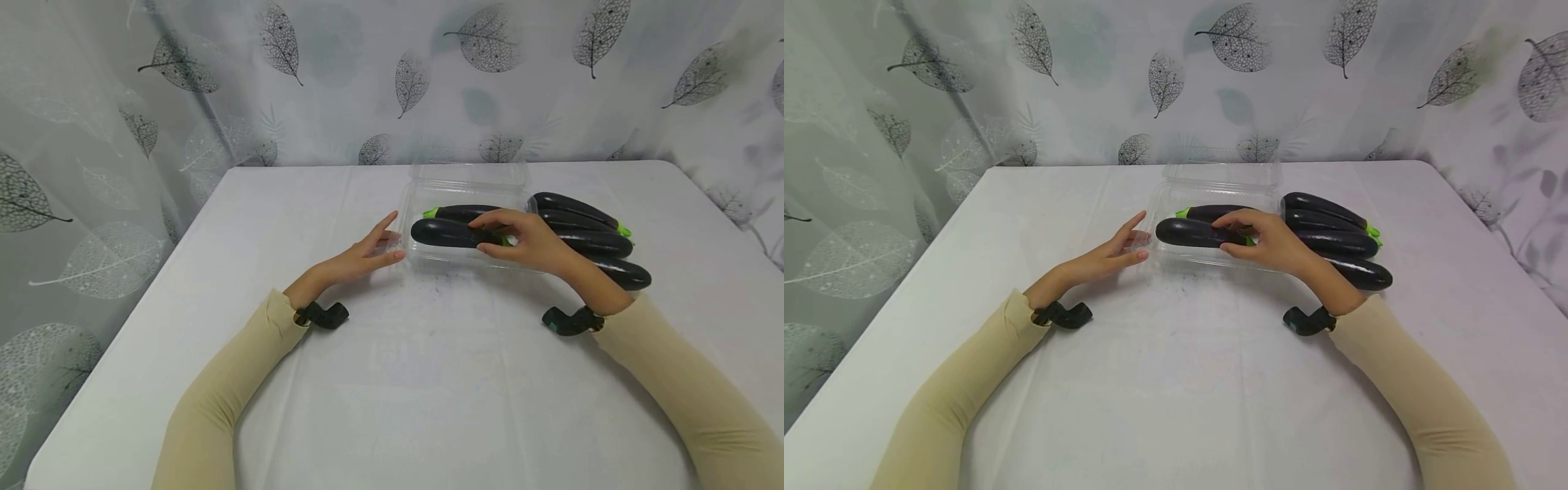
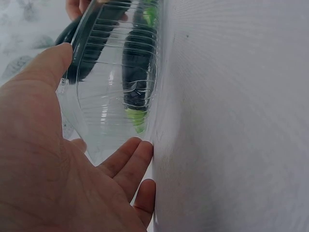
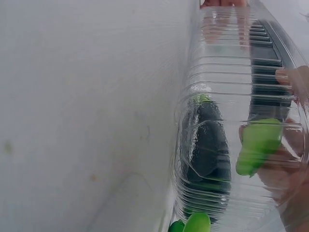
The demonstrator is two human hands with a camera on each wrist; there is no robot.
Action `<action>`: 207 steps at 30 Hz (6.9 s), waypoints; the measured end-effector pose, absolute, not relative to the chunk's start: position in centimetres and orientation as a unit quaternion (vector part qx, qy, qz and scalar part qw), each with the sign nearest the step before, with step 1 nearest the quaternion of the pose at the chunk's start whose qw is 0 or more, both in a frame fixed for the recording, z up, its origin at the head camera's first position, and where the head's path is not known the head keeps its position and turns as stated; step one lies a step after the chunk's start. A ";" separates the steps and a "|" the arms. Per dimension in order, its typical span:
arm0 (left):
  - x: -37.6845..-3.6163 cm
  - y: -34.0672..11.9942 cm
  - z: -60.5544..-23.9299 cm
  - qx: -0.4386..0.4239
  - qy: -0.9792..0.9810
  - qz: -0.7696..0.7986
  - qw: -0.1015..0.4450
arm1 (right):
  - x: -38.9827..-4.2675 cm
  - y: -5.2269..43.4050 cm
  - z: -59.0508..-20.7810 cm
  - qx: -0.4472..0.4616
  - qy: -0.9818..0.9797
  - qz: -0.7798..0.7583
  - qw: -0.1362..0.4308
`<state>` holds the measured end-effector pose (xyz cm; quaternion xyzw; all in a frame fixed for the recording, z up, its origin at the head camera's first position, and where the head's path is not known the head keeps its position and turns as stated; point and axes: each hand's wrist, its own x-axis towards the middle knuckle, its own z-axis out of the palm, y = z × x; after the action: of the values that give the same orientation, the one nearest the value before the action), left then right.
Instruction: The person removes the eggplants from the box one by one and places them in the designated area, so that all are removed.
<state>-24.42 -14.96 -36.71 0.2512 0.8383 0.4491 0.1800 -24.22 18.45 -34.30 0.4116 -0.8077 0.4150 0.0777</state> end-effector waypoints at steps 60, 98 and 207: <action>-24.6 -15.0 -36.8 0.246 0.843 0.443 0.183 | -22.9 19.9 -33.6 0.423 -0.765 0.455 0.170; -24.6 -15.0 -36.6 0.249 0.839 0.446 0.188 | -22.5 23.0 -33.6 0.394 -0.746 0.490 0.220; -24.8 -15.2 -36.4 0.254 0.838 0.442 0.195 | -17.3 33.0 -34.1 0.348 -0.786 0.449 0.243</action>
<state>-24.78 -15.24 -36.40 0.2538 0.8380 0.4420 0.1949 -17.31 32.97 -34.13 0.3479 -0.7863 0.4491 0.2430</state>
